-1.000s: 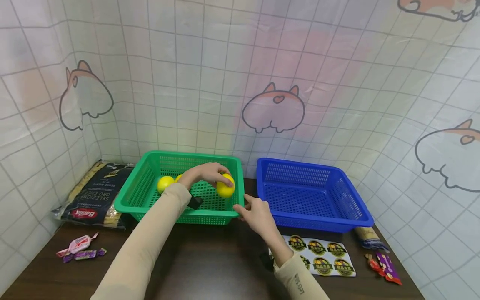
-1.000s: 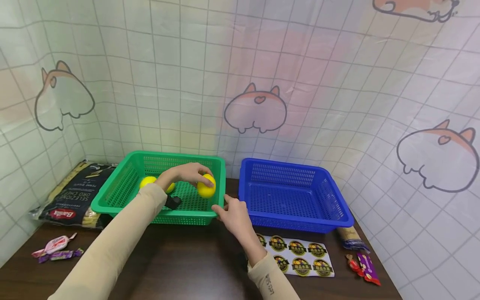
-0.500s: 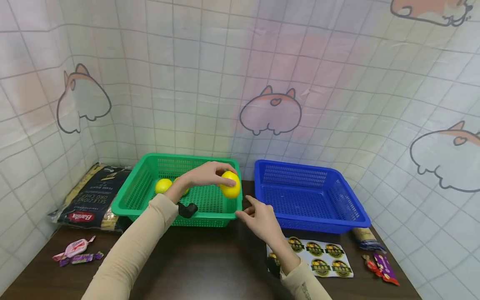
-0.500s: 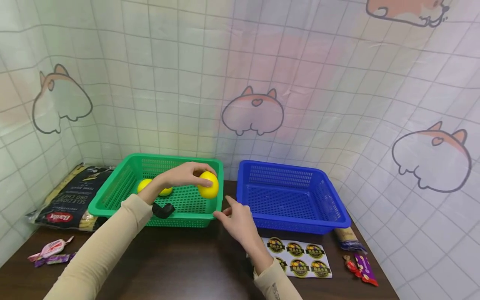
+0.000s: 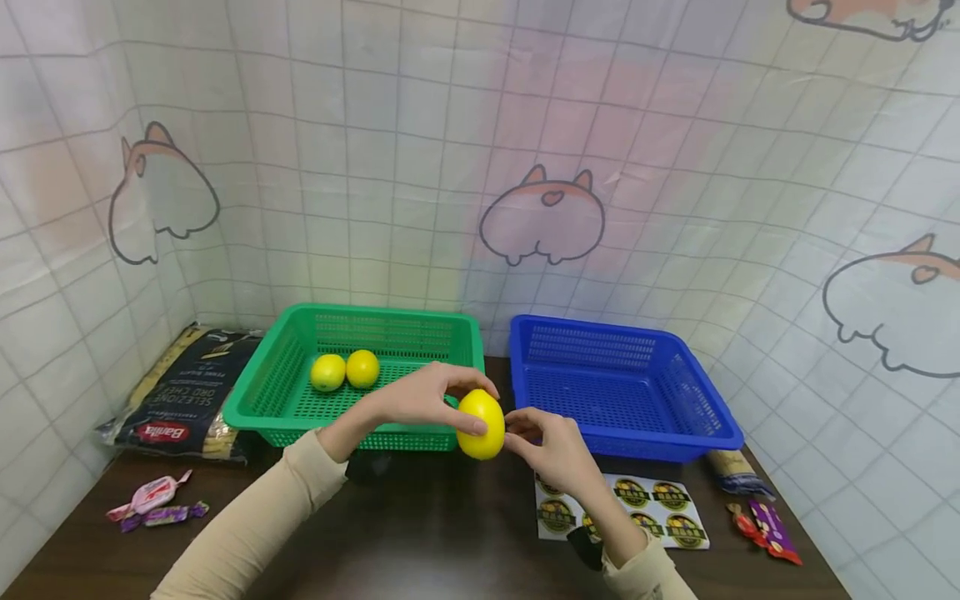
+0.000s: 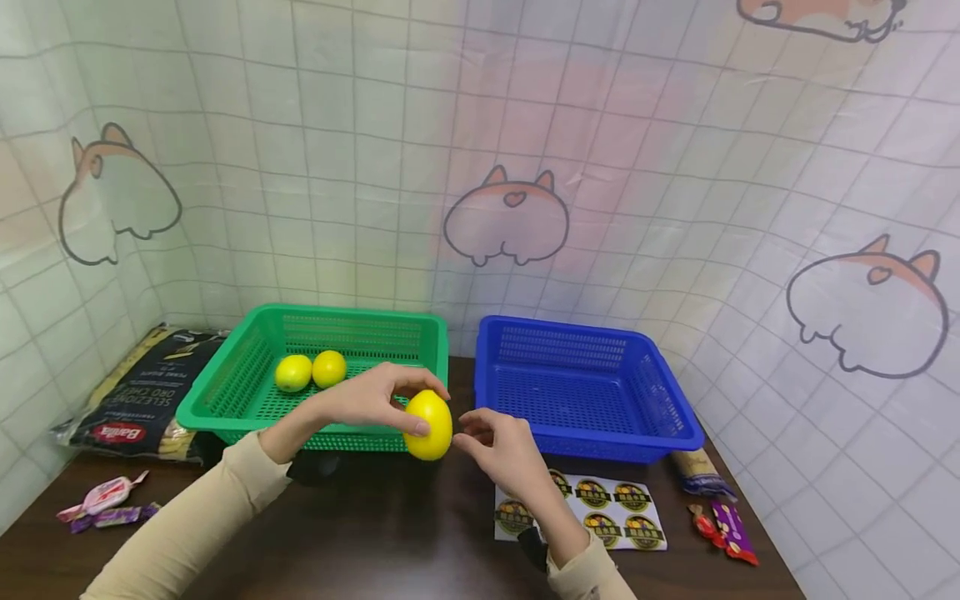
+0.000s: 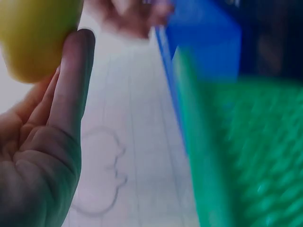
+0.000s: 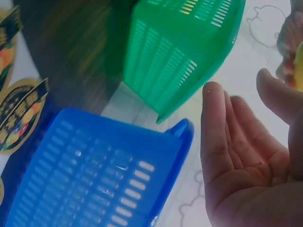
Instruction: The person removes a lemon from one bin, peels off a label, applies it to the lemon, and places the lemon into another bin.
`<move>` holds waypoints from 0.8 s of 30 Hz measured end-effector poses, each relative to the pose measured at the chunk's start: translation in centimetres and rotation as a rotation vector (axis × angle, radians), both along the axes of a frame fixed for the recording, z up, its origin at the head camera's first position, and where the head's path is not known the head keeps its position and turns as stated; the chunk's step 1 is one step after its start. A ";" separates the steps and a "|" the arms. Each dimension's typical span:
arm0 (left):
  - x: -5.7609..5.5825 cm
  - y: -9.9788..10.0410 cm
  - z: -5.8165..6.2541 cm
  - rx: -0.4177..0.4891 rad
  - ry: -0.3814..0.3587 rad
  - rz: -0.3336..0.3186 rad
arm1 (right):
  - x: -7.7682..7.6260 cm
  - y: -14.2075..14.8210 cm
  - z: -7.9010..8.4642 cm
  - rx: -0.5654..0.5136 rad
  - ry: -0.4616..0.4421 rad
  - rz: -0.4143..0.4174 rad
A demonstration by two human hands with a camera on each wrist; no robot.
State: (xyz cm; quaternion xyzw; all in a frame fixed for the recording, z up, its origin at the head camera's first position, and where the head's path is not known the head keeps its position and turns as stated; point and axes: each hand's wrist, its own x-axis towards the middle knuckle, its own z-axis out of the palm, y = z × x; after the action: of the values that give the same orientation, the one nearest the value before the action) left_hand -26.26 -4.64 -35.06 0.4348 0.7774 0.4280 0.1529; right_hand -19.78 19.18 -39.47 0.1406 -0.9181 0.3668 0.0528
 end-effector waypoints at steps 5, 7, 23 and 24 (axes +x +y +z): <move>2.6 0.9 -3.0 0.045 -0.131 -0.051 | 0.8 1.2 -0.1 0.033 -0.031 0.061; 3.2 1.4 -4.4 0.043 -0.184 -0.080 | 1.0 1.8 -0.4 0.047 -0.047 0.075; 3.7 2.6 -10.6 -0.136 -0.216 -0.011 | 0.6 5.6 -3.5 0.219 -0.227 0.145; 3.7 2.6 -10.7 -0.135 -0.220 -0.013 | 0.6 5.7 -3.5 0.227 -0.230 0.140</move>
State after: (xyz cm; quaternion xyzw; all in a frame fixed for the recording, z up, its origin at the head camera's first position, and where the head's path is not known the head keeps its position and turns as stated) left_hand -22.52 -2.05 -45.81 0.3790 0.7803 0.4187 0.2688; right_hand -19.15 24.90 -42.99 0.1663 -0.9416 0.2771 -0.0947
